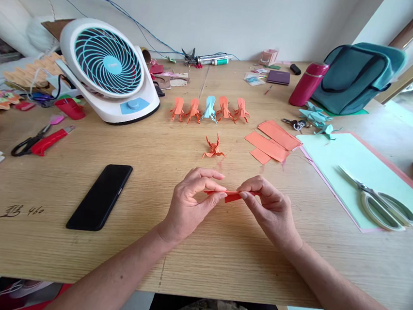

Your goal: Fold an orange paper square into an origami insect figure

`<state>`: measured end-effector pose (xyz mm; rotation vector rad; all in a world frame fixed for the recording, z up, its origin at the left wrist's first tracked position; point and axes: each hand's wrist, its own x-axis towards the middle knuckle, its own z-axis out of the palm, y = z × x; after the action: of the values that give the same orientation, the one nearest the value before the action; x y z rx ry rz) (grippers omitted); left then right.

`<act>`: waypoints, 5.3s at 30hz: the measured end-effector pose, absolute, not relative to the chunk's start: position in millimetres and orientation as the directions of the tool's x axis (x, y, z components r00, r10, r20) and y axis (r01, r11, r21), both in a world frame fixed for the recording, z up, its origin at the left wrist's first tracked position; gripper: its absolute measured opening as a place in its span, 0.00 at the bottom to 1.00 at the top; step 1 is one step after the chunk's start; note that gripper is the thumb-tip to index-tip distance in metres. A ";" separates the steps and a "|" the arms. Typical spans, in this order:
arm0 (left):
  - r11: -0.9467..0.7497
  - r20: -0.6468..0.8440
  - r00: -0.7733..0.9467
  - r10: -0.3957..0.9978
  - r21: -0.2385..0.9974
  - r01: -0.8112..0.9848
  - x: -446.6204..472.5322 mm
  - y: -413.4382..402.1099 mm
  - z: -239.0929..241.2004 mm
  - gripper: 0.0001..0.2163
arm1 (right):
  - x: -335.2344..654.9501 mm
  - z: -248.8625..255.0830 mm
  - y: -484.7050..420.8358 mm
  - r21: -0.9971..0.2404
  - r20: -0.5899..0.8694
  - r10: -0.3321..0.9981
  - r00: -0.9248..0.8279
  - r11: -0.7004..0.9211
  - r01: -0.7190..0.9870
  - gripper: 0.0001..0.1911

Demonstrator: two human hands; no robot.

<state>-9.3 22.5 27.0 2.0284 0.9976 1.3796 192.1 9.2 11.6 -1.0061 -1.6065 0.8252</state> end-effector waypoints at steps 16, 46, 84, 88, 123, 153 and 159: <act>-0.652 0.563 0.337 0.754 0.703 0.283 -10.4 21.8 31.4 0.05 | 188.6 14.3 10.3 -0.755 0.550 0.819 -0.164 0.571 0.321 0.04; -0.182 0.183 0.227 0.957 0.983 -0.026 -20.5 42.8 24.7 0.08 | 199.9 13.4 18.6 -0.951 0.268 0.948 -0.173 0.289 0.108 0.14; -0.057 0.057 0.255 0.965 0.998 -0.008 -10.0 37.4 14.2 0.08 | 187.1 1.8 17.7 -1.000 -0.027 0.952 -0.306 -0.022 0.020 0.21; -0.129 0.073 0.358 0.931 0.982 0.136 -9.1 36.1 14.3 0.07 | 188.7 4.9 17.2 -0.996 -0.022 0.966 -0.257 -0.043 -0.077 0.19; -0.239 0.132 0.402 0.906 0.944 0.228 -6.1 26.5 14.7 0.23 | 186.6 -7.0 14.1 -0.935 0.250 0.964 -0.086 0.264 0.238 0.32; 0.080 -0.038 0.630 0.776 0.996 -0.038 -1.7 19.8 16.4 0.43 | 190.8 1.0 18.6 -0.748 0.495 0.867 -0.053 0.456 0.482 0.09; -0.022 0.030 0.641 0.767 1.000 -0.021 -3.1 22.3 19.4 0.42 | 191.7 0.1 19.2 -0.763 0.470 0.879 -0.076 0.448 0.466 0.08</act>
<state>-3.1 22.3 19.4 1.4725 0.6609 0.7062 191.7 19.2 0.1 -1.1690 -1.7093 0.5234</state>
